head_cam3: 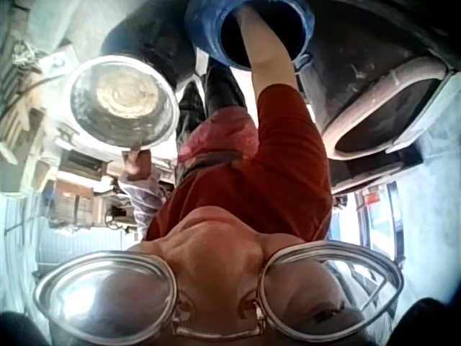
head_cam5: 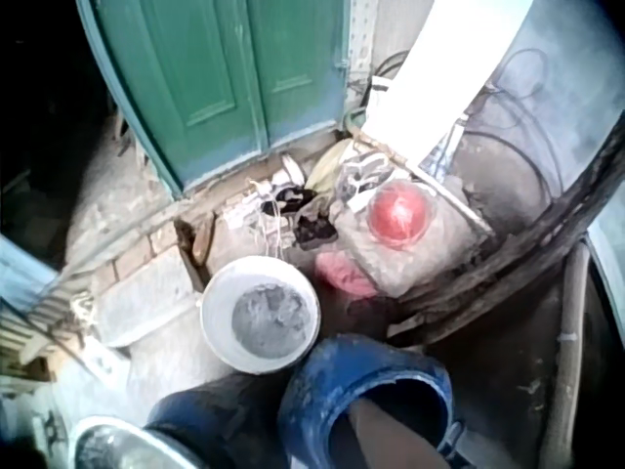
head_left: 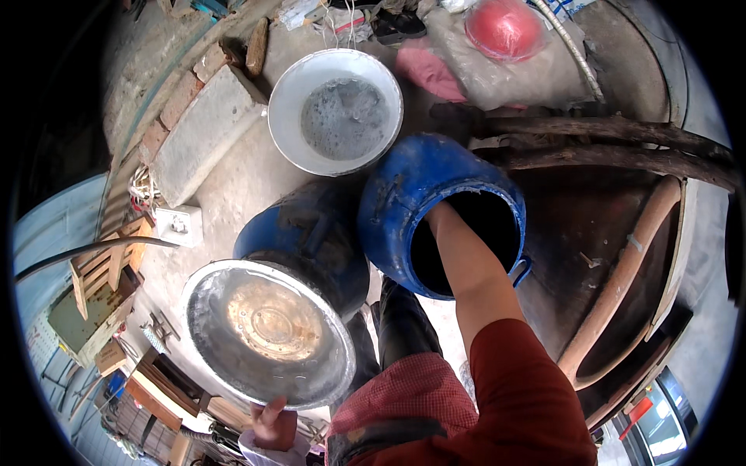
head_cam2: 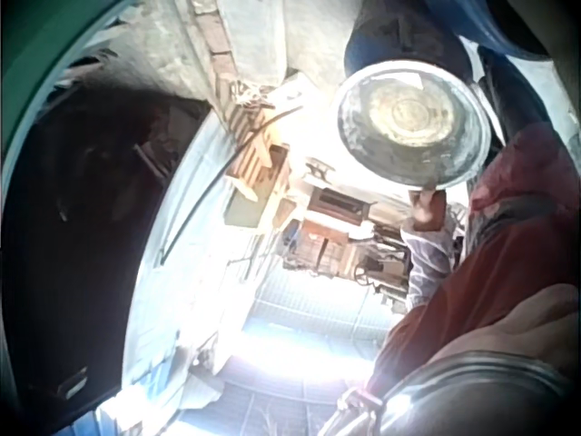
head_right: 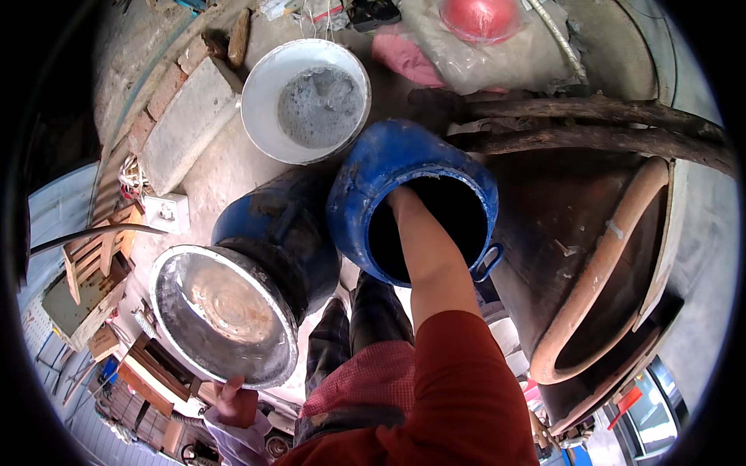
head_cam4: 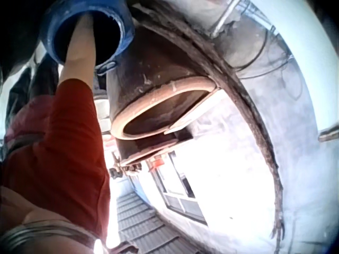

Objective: The person scoops a liquid from a bucket into a metal bowl, carries it to a worktable, and uses a brush to apply the liquid to the seams of brown paper bags. They fold and press the seams to adhere them, repeating the process on multiple bags.

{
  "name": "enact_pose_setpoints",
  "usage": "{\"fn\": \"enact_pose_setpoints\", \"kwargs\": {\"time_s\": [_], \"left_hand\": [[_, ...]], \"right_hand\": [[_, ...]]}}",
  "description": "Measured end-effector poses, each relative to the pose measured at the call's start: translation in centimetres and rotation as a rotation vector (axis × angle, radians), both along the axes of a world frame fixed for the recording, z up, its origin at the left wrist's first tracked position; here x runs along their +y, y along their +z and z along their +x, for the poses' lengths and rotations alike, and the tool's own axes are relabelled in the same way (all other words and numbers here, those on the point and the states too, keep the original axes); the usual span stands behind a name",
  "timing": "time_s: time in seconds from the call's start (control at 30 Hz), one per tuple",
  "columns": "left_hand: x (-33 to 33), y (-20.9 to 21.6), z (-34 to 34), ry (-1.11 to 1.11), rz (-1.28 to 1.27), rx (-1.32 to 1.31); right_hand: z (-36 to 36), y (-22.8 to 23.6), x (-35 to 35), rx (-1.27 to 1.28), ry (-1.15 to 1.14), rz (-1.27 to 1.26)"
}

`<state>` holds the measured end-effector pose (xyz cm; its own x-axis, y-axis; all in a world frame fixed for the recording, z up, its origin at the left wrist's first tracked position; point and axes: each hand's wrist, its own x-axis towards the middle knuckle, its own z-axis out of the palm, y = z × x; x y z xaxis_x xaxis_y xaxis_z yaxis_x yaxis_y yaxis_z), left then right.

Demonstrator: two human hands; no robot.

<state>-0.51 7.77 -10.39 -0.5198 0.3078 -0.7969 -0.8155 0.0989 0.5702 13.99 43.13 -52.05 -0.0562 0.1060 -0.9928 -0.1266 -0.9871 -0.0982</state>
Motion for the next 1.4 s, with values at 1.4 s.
{"fn": "enact_pose_setpoints", "kwargs": {"time_s": [1.4], "left_hand": [[-4.2, 3.1, -1.8, -0.410, 0.244, -0.050]], "right_hand": [[19.8, 48.3, -18.6, 0.526, 0.008, 0.118]]}}
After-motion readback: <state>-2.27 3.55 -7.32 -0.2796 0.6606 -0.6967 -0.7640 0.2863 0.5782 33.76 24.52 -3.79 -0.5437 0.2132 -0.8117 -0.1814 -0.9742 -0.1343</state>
